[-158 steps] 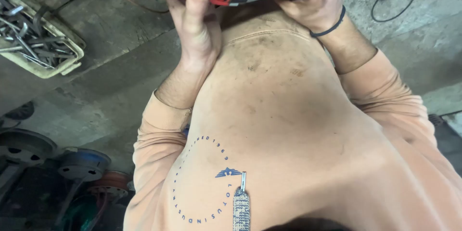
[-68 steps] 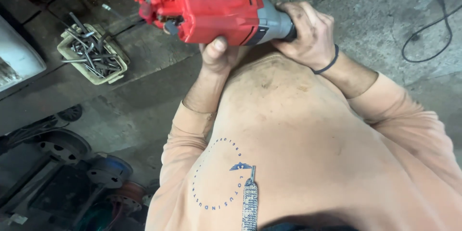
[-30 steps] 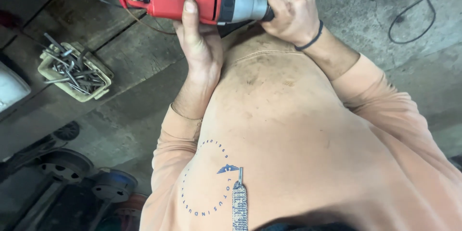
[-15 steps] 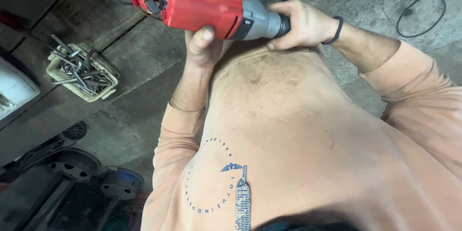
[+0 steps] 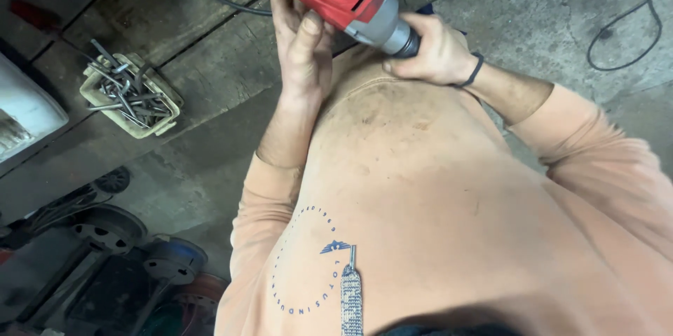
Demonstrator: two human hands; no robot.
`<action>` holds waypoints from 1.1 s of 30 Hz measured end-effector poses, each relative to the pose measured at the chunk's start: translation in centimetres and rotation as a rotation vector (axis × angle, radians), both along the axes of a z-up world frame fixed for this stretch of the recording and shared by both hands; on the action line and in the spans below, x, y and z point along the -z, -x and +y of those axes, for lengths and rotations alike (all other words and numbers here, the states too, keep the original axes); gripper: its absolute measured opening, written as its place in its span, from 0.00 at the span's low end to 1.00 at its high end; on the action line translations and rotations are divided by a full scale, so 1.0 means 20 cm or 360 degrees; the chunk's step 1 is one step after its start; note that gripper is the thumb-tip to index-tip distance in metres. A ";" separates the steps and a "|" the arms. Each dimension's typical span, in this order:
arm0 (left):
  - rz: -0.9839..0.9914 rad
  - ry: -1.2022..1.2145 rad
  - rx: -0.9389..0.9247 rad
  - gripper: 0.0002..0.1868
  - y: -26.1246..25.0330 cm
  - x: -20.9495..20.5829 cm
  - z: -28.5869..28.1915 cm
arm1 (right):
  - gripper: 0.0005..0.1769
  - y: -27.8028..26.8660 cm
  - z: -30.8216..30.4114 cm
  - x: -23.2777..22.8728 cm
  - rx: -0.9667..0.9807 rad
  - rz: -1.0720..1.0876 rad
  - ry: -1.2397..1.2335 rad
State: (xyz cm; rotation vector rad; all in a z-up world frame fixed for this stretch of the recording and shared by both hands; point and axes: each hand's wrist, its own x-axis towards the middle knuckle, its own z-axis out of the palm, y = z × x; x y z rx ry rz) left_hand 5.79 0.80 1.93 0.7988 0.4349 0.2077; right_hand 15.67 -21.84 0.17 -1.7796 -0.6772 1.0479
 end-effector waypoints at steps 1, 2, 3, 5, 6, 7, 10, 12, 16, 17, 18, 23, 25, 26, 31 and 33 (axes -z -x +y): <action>0.0100 0.0006 -0.0091 0.57 -0.01 -0.10 -0.04 | 0.27 0.00 0.00 -0.04 0.0067 -0.0238 0.0117; 0.0111 0.0011 -0.0084 0.57 -0.02 -0.06 -0.05 | 0.27 0.01 -0.01 -0.02 0.0073 -0.0227 0.0124; 0.0209 0.0018 -0.0175 0.55 -0.03 -0.02 -0.07 | 0.27 0.00 -0.02 -0.01 0.0094 -0.0457 -0.0027; 0.0319 0.0030 -0.0252 0.53 -0.01 0.05 -0.07 | 0.26 0.01 -0.04 -0.02 0.0120 -0.0674 -0.0171; 0.0293 0.0089 -0.0253 0.54 0.02 0.08 -0.06 | 0.26 0.01 -0.04 -0.04 0.0107 -0.0593 -0.0145; 0.0250 0.0145 -0.0246 0.54 0.01 0.12 -0.04 | 0.25 0.00 -0.03 -0.06 0.0104 -0.0529 -0.0124; -0.0005 0.0034 -0.0126 0.53 0.04 0.20 0.01 | 0.27 -0.02 -0.02 -0.07 0.0062 -0.0499 -0.0155; -0.0039 0.0077 -0.0062 0.54 0.05 0.27 0.07 | 0.26 -0.03 -0.02 -0.08 0.0021 -0.0300 -0.0172; -0.0161 0.0189 0.0034 0.53 0.10 0.52 0.21 | 0.34 -0.05 0.04 0.00 -0.0043 0.1494 -0.0292; -0.0164 0.0187 0.0037 0.53 0.06 0.44 0.19 | 0.34 -0.04 0.05 0.03 -0.0042 0.1490 -0.0295; -0.0235 0.0200 0.0051 0.54 0.03 0.35 0.16 | 0.36 -0.04 0.07 0.07 -0.0111 0.1644 -0.0355; -0.0257 0.0296 0.0100 0.56 0.04 0.15 0.11 | 0.44 -0.03 0.10 0.09 -0.0377 0.2287 -0.0571; -0.0202 0.0289 -0.0205 0.50 0.16 0.33 0.16 | 0.47 -0.11 0.12 -0.04 -0.0299 0.0948 -0.0392; -0.0204 0.0292 -0.0208 0.50 0.15 0.28 0.14 | 0.47 -0.11 0.12 -0.12 -0.0300 0.0946 -0.0388; 0.0014 0.0106 -0.0521 0.50 0.08 0.11 0.08 | 0.42 -0.03 0.11 -0.21 0.0069 -0.1209 -0.0283; 0.0029 0.0104 -0.0520 0.50 0.08 0.07 0.06 | 0.33 -0.01 0.11 -0.12 0.0088 -0.1333 -0.0207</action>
